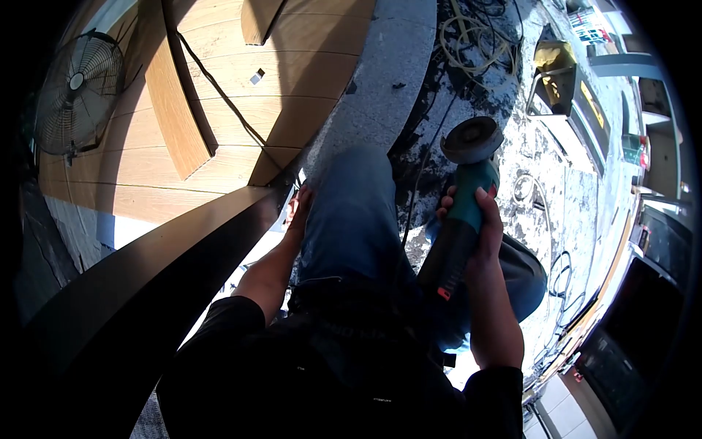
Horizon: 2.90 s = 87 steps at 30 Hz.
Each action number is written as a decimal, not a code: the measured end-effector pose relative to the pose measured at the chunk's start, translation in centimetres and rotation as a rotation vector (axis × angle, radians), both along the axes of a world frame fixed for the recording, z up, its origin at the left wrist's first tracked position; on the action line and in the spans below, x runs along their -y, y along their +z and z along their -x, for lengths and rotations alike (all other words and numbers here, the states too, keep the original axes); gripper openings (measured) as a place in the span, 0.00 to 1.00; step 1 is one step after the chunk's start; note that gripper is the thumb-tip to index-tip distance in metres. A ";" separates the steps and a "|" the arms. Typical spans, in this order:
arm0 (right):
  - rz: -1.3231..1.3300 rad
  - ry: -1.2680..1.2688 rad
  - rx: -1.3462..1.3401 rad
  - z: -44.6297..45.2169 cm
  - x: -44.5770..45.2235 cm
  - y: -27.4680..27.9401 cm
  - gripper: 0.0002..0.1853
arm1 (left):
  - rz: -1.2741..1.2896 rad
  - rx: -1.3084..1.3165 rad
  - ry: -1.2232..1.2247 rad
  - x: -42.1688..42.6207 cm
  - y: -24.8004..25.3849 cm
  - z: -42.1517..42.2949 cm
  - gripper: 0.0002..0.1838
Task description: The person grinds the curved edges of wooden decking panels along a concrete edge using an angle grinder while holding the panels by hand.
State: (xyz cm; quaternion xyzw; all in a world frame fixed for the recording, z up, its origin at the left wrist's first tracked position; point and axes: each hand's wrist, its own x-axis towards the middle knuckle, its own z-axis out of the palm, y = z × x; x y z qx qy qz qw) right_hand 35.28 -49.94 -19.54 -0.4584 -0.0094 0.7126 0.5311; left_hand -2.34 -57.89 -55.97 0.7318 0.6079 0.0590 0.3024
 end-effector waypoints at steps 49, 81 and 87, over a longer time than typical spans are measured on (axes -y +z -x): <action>0.151 0.030 0.143 0.1 -0.5 0.0 0.27 | 0.138 0.081 0.099 1.3 -0.4 0.4 0.34; 0.158 0.039 0.166 0.1 -0.7 -0.7 0.26 | -0.196 -0.132 -0.013 2.8 -1.7 0.5 0.33; 0.153 0.050 0.171 0.2 -0.6 -0.5 0.26 | -0.234 -0.134 -0.014 2.6 -1.9 0.3 0.33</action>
